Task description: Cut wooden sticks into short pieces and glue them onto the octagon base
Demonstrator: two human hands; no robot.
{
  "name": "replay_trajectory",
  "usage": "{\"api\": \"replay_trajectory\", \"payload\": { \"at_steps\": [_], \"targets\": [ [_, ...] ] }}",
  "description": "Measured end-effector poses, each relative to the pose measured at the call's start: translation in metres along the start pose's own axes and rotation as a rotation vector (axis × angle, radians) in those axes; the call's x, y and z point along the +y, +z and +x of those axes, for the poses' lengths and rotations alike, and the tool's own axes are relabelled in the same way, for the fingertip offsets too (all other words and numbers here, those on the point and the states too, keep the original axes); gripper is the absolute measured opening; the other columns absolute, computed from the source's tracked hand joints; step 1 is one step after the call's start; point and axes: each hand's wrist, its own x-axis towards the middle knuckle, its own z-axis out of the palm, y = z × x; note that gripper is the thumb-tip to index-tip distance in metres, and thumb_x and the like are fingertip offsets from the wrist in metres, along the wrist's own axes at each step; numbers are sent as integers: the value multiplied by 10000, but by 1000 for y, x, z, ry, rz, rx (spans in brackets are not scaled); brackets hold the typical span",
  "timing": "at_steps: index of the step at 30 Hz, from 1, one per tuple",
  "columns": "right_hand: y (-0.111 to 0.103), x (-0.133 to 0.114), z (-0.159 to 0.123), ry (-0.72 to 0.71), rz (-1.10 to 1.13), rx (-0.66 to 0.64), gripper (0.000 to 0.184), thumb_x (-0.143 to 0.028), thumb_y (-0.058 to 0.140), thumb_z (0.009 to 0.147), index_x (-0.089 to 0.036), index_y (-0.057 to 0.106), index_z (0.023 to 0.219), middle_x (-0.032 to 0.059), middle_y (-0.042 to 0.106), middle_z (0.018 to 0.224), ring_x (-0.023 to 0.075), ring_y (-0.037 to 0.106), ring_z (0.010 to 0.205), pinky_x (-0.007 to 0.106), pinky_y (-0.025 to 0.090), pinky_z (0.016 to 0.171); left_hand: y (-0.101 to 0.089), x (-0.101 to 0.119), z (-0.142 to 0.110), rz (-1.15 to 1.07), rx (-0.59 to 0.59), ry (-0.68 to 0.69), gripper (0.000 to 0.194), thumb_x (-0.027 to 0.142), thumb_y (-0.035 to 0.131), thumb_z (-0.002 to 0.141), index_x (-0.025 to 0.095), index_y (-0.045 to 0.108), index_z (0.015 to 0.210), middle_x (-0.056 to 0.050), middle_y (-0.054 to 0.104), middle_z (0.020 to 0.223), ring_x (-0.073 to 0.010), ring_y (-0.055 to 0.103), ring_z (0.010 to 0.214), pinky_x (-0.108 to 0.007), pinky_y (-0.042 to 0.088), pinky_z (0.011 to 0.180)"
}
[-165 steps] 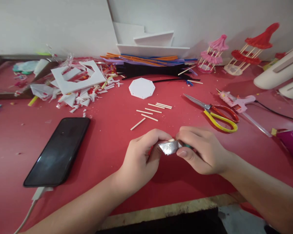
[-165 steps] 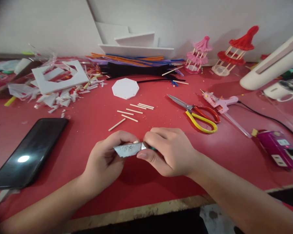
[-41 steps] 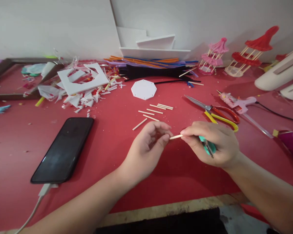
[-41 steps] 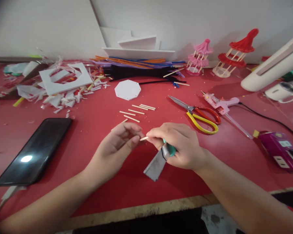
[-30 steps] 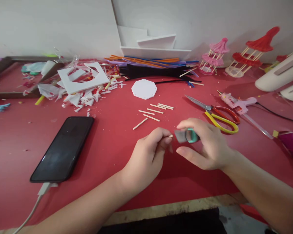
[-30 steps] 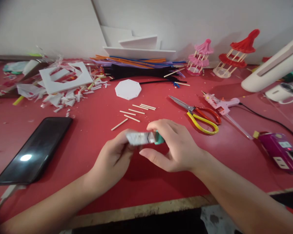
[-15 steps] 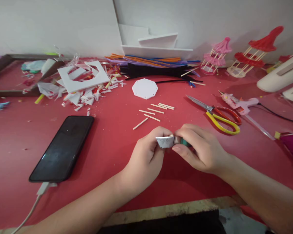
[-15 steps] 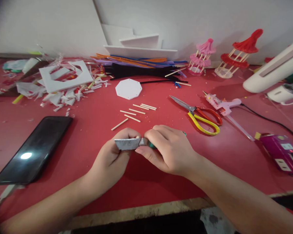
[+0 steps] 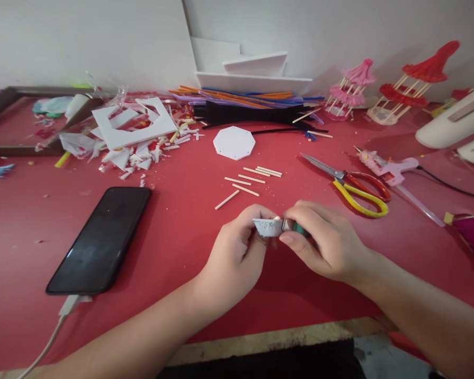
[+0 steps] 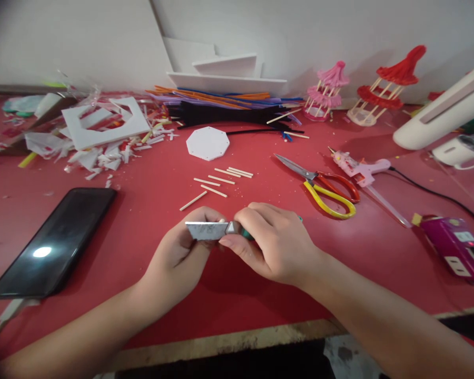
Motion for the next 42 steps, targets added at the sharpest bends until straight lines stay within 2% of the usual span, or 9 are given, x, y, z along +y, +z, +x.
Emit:
{"api": "replay_trajectory", "payload": {
  "at_steps": [7, 15, 19, 30, 34, 37, 42],
  "targets": [
    [-1, -2, -1, 26, 29, -26, 277, -381, 463, 968, -160, 532, 814, -1, 514, 702, 114, 441, 630, 263, 336, 587, 1, -3, 1, -128, -5, -3, 245, -15, 409, 877, 179, 554, 845, 31, 550, 755, -80, 503, 691, -200, 429, 664],
    [-4, -7, 1, 20, 123, -58, 289, -357, 474, 955, -194, 389, 732, -44, 369, 656, 89, 330, 581, 244, 260, 526, 1, -1, -3, 8, 30, 140, 418, -139, 335, 690, 179, 563, 837, 45, 587, 754, -65, 527, 683, -169, 424, 641],
    [-3, -7, 1, 16, 125, -54, 278, -356, 472, 955, -196, 389, 743, -44, 365, 656, 89, 320, 578, 242, 260, 524, -1, -2, -4, 52, 43, 173, 444, -145, 329, 652, 186, 552, 847, 50, 578, 750, -64, 514, 671, -164, 416, 623],
    [-2, -7, 3, 77, -4, 9, 274, -387, 488, 945, -182, 474, 765, -21, 491, 666, 96, 428, 596, 238, 328, 559, 0, -7, -1, 59, 91, 137, 320, -73, 383, 810, 202, 544, 838, 57, 509, 662, -66, 448, 576, -175, 388, 555],
    [-2, -6, 3, 69, -63, 22, 284, -398, 479, 947, -179, 488, 764, -9, 514, 663, 108, 453, 604, 247, 340, 573, 0, -4, 0, 71, 82, 88, 249, 3, 398, 891, 191, 525, 788, 47, 473, 632, -79, 412, 547, -202, 361, 524],
    [-1, -8, 4, 93, -64, 9, 294, -411, 468, 951, -184, 485, 765, -12, 513, 662, 106, 448, 599, 245, 334, 569, -1, -6, 1, 62, 83, 85, 217, 75, 407, 942, 190, 528, 804, 34, 485, 650, -89, 440, 564, -220, 376, 542],
    [0, -5, 4, 99, -87, 24, 296, -417, 467, 953, -188, 489, 767, -7, 532, 675, 110, 458, 604, 250, 322, 567, -4, -4, 1, 38, 47, 45, 243, 162, 397, 988, 187, 520, 779, 33, 474, 630, -90, 434, 545, -226, 373, 532]
  ]
}}
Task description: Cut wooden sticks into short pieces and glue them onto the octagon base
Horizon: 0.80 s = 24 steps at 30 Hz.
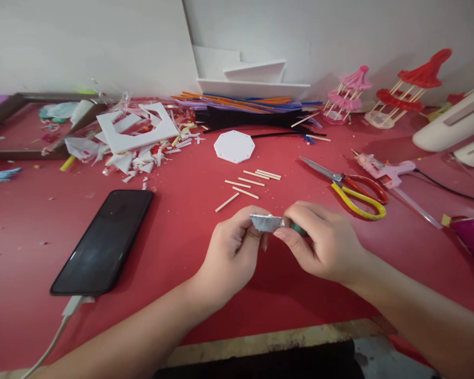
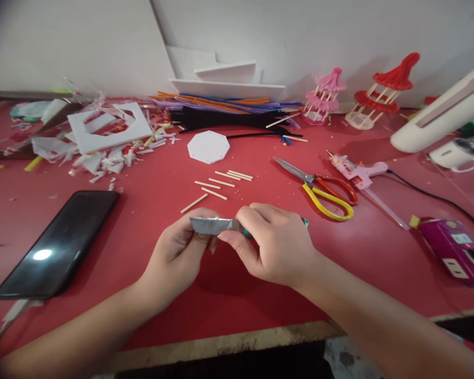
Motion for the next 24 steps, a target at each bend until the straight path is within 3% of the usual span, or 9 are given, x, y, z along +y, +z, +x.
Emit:
{"api": "replay_trajectory", "payload": {
  "at_steps": [5, 10, 17, 24],
  "targets": [
    [0, 15, 1, 45, -59, 55, 260, -380, 480, 956, -180, 521, 795, 2, 548, 688, 125, 502, 642, 260, 334, 597, 0, 8, -3, 21, -91, -25, 253, 210, 380, 1010, 185, 535, 812, 44, 480, 610, -79, 442, 527, -210, 368, 525],
    [0, 13, 1, 25, 58, 38, 220, -350, 480, 949, -182, 524, 814, -1, 534, 711, 116, 476, 641, 255, 350, 600, 1, 1, -3, 4, -36, -98, 252, 251, 371, 1019, 187, 529, 834, 39, 506, 632, -90, 470, 565, -219, 396, 566],
    [2, 2, -1, -25, 109, -19, 331, -441, 517, 928, -188, 477, 718, -25, 440, 652, 103, 394, 599, 248, 315, 563, 4, 0, -1, -21, -62, -27, 254, -4, 381, 869, 179, 555, 840, 5, 589, 771, -107, 544, 698, -231, 451, 670],
    [2, 2, -3, -31, 121, -20, 347, -453, 527, 920, -197, 417, 712, -36, 396, 652, 96, 354, 592, 241, 298, 558, 6, 1, 1, -34, -43, -20, 279, -40, 405, 803, 182, 564, 862, 10, 620, 779, -106, 563, 701, -217, 464, 662]
  ]
}}
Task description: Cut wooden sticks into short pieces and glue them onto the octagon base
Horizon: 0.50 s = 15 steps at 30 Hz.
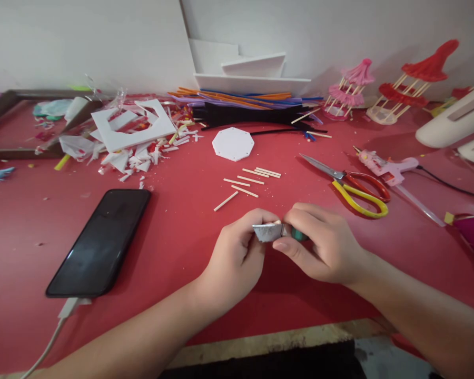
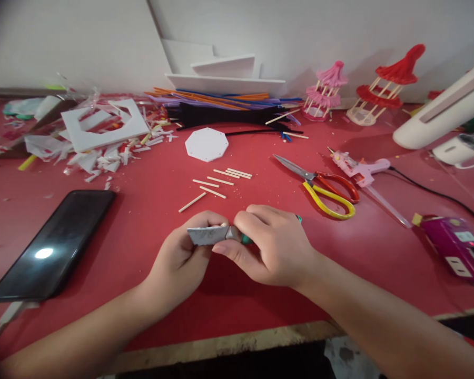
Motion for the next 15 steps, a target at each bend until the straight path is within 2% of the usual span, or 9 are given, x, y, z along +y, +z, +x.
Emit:
{"api": "replay_trajectory", "payload": {
  "at_steps": [10, 15],
  "targets": [
    [-1, -1, 0, 14, 15, -10, 348, -453, 527, 921, -196, 412, 716, -40, 397, 651, 92, 344, 593, 239, 296, 556, -1, -2, 0, -6, -10, 11, 312, -63, 391, 792, 182, 571, 866, 8, 635, 804, -105, 588, 730, -221, 472, 693],
    [-2, -1, 1, 34, 25, 1, 339, -445, 536, 913, -197, 425, 710, -41, 402, 637, 91, 353, 581, 242, 297, 556, 0, -3, 0, 25, -3, 0, 264, -15, 405, 819, 178, 584, 843, 0, 628, 772, -117, 583, 698, -237, 467, 663]
  ]
}}
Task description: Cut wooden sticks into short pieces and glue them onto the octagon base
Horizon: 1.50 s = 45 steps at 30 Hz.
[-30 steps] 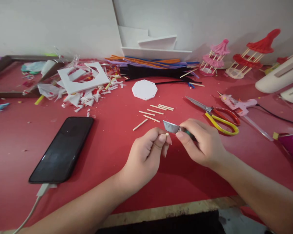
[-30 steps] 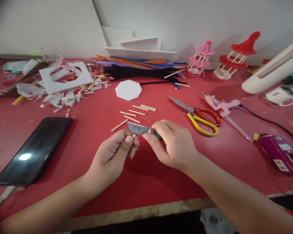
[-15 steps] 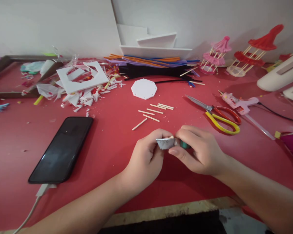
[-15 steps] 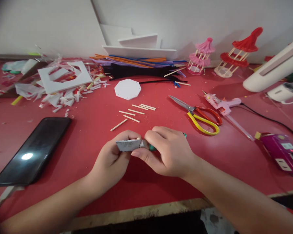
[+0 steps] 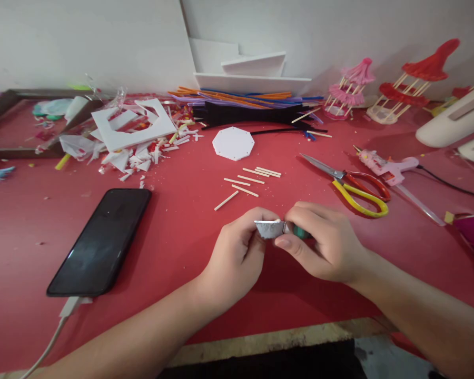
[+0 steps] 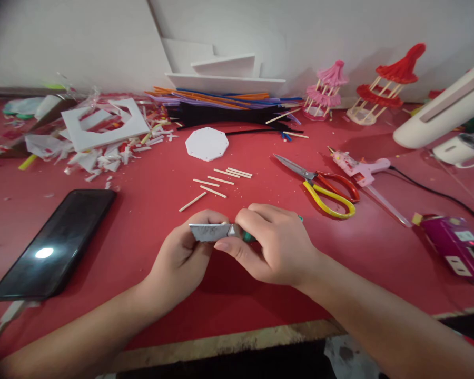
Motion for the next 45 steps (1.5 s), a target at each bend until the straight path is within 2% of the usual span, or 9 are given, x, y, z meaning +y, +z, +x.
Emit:
{"api": "replay_trajectory", "payload": {
  "at_steps": [15, 21, 25, 30, 38, 45],
  "targets": [
    [0, 1, -1, -1, 14, -22, 343, -440, 539, 914, -193, 404, 719, -46, 384, 647, 84, 340, 588, 243, 276, 549, 0, 1, -1, -17, -14, -15, 302, -49, 378, 792, 174, 572, 851, 9, 620, 785, -108, 574, 710, -227, 457, 675],
    [-2, 1, -1, 17, 42, -86, 343, -421, 512, 927, -186, 421, 694, -39, 405, 640, 86, 342, 573, 248, 262, 546, -1, -1, -1, -18, -43, -12, 330, -92, 378, 743, 169, 561, 825, 27, 600, 750, -86, 537, 676, -193, 437, 641],
    [-3, 1, -3, 18, 93, -120, 334, -393, 525, 911, -191, 385, 685, -46, 383, 631, 81, 318, 553, 244, 240, 532, -3, -1, -2, -6, -79, 61, 349, -121, 366, 715, 173, 533, 802, 63, 547, 686, -54, 494, 629, -149, 395, 596],
    [-3, 0, -4, -35, 149, -131, 330, -334, 542, 890, -204, 303, 702, -53, 344, 631, 81, 298, 560, 243, 222, 530, -7, -1, -4, 50, -121, 152, 310, -108, 400, 696, 165, 512, 792, 63, 500, 656, -59, 444, 609, -156, 372, 587],
    [-4, -2, -6, -39, 138, -106, 302, -303, 534, 884, -207, 304, 715, -57, 335, 631, 82, 286, 558, 239, 220, 526, -8, -1, -5, 124, -89, 208, 289, -76, 407, 666, 161, 515, 791, 39, 496, 660, -84, 445, 626, -190, 366, 601],
    [-5, -6, -7, -31, 21, -97, 293, -329, 521, 900, -207, 329, 715, -49, 360, 624, 86, 306, 552, 241, 235, 521, -7, -6, -7, 171, -65, 246, 261, -57, 427, 690, 167, 513, 791, 30, 517, 681, -88, 459, 628, -193, 380, 604]
  ]
}}
